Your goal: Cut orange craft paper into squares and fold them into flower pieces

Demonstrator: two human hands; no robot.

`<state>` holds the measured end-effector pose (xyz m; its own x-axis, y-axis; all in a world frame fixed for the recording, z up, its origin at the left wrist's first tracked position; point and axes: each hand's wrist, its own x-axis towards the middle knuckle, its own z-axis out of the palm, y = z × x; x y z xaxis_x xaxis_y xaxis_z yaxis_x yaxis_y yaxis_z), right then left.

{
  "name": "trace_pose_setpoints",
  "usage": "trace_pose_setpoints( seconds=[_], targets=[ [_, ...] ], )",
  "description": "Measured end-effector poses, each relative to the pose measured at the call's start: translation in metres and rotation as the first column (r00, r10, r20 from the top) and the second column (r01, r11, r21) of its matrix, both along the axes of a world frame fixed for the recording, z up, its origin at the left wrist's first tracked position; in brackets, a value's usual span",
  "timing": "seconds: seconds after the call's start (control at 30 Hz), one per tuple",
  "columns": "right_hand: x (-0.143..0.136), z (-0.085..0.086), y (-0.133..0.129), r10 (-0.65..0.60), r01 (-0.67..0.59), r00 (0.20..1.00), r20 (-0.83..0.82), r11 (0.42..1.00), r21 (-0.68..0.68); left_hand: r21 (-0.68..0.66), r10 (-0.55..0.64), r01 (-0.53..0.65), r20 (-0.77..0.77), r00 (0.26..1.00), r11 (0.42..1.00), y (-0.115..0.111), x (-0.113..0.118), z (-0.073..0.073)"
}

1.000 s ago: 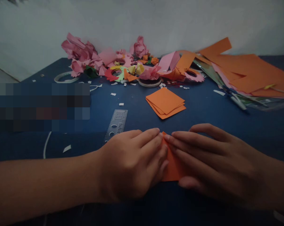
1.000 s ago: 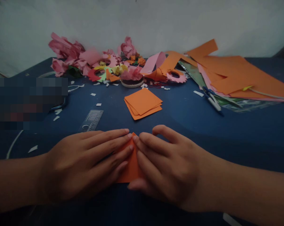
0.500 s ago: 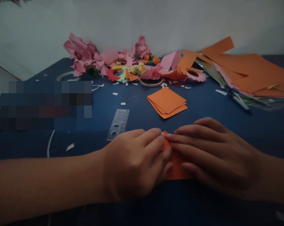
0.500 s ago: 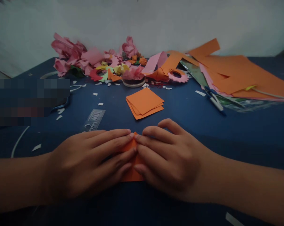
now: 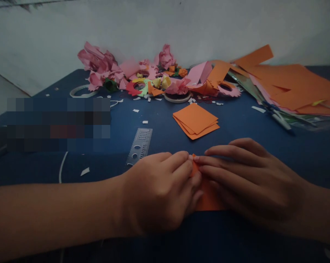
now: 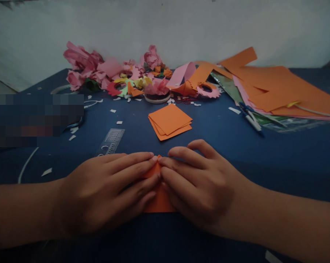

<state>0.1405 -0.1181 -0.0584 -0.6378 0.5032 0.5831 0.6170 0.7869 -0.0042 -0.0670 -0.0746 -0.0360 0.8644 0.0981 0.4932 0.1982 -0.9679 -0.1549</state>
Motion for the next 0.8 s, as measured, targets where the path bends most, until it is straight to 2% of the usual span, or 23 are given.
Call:
trace_pose_setpoints(
  seconds=[0.43,0.8],
  targets=[
    [0.0025,0.0016,0.0000,0.006,-0.006,0.999,0.052,1.000,-0.005,0.043,0.028,-0.027,-0.026,0.999,0.999,-0.0013,0.0010,-0.0003],
    [0.0017,0.0040,0.0060,0.015,-0.015,0.996,0.093,1.000,-0.002,0.028,0.019,-0.018,-0.015,1.000,0.999,-0.0004,0.0013,0.0002]
  ],
)
